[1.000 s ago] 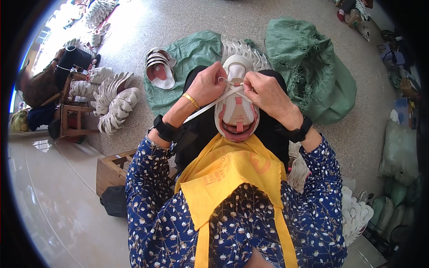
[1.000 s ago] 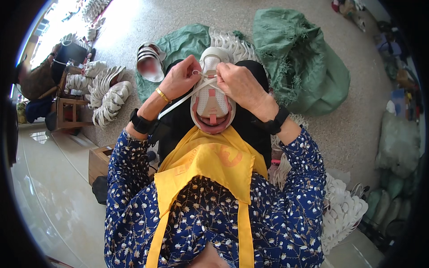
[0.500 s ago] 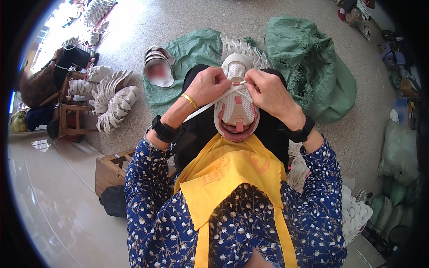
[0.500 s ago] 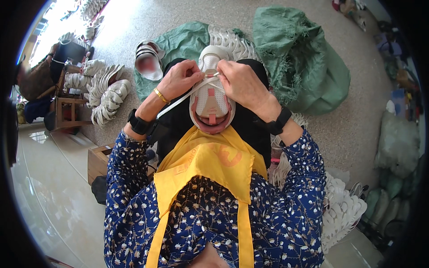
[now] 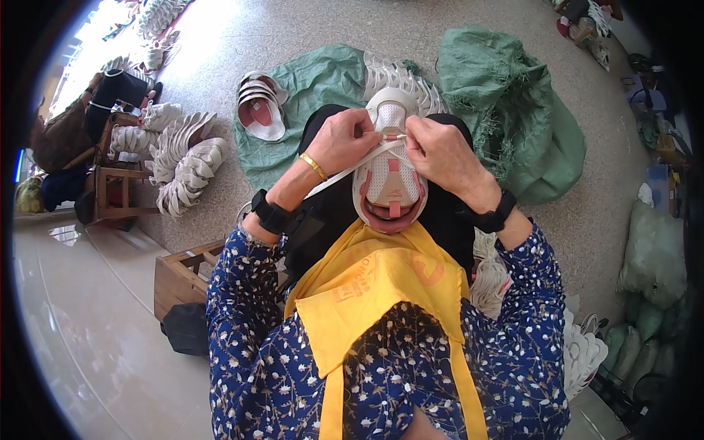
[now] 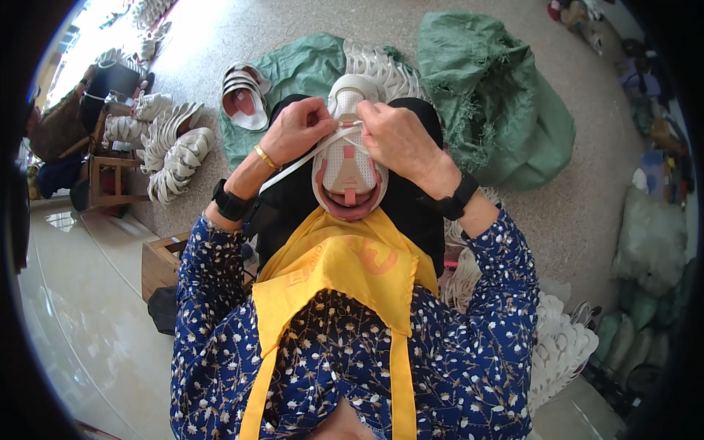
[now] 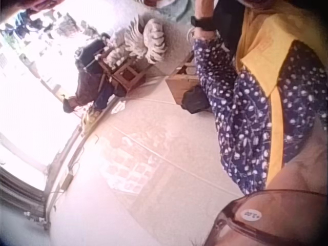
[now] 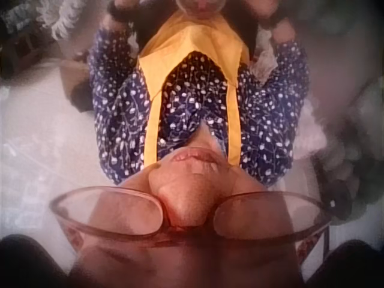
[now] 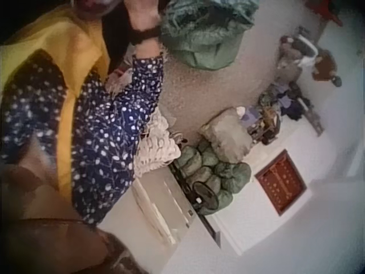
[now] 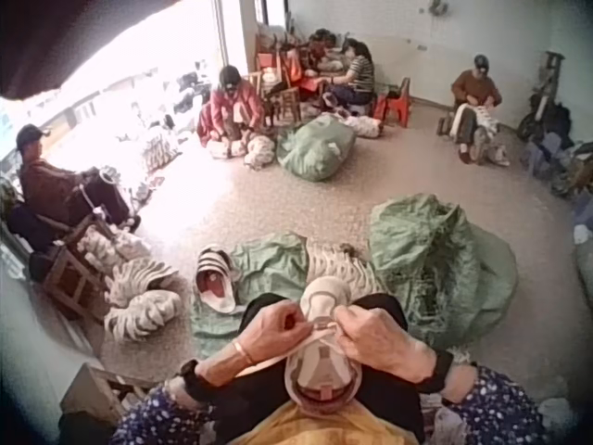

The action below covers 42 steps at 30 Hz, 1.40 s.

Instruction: The person threads white shoelaces through the eyelets of a white sneaker held on their lap, repeatedly pulling and adjusting the laces to tighten them. They work on one shoe at a time, occasionally reaching for additional laces from a pile nearby.

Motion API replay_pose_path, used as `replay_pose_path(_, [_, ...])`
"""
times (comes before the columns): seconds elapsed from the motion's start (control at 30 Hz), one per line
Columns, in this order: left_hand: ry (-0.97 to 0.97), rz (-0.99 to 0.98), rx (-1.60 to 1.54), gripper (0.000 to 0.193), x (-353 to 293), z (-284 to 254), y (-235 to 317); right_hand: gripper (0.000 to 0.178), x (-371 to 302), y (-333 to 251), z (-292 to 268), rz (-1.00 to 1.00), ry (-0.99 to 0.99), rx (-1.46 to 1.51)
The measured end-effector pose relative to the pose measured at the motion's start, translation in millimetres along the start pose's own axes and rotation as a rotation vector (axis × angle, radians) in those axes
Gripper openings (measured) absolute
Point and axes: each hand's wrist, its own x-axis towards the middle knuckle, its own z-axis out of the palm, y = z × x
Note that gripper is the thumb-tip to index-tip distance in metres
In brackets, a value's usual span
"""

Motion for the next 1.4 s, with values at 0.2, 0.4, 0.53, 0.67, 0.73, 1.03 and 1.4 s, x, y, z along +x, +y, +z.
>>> replay_pose_path(0.2, [-0.036,-0.005,-0.060,0.021,1.7,1.8,-3.7,0.014,-13.3,-7.0,6.7,0.202,0.166,0.125])
replay_pose_path(0.4, [-0.086,-0.052,-0.129,0.018,5.8,1.4,-13.7,0.013,-9.9,-10.0,11.7,0.331,0.220,0.203])
replay_pose_path(0.53, [-0.103,-0.019,-0.171,0.015,4.0,-1.0,-16.9,0.012,-13.1,-10.3,14.5,0.383,0.235,0.245])
replay_pose_path(0.67, [-0.052,0.085,-0.256,0.019,-1.3,0.7,-23.9,0.014,-19.1,-12.4,15.4,0.380,0.297,0.313])
replay_pose_path(0.73, [0.017,0.108,-0.250,0.023,-10.7,2.3,-22.9,0.014,-24.1,-17.8,9.5,0.375,0.277,0.338])
replay_pose_path(1.03, [0.087,-0.032,-0.102,0.021,-47.5,-1.8,12.0,0.014,-27.9,-34.0,-6.0,0.340,0.096,0.367])
replay_pose_path(1.4, [0.051,-0.097,-0.235,0.016,-46.0,-2.8,-13.8,0.010,-65.9,-23.5,-32.6,0.332,0.133,0.121])
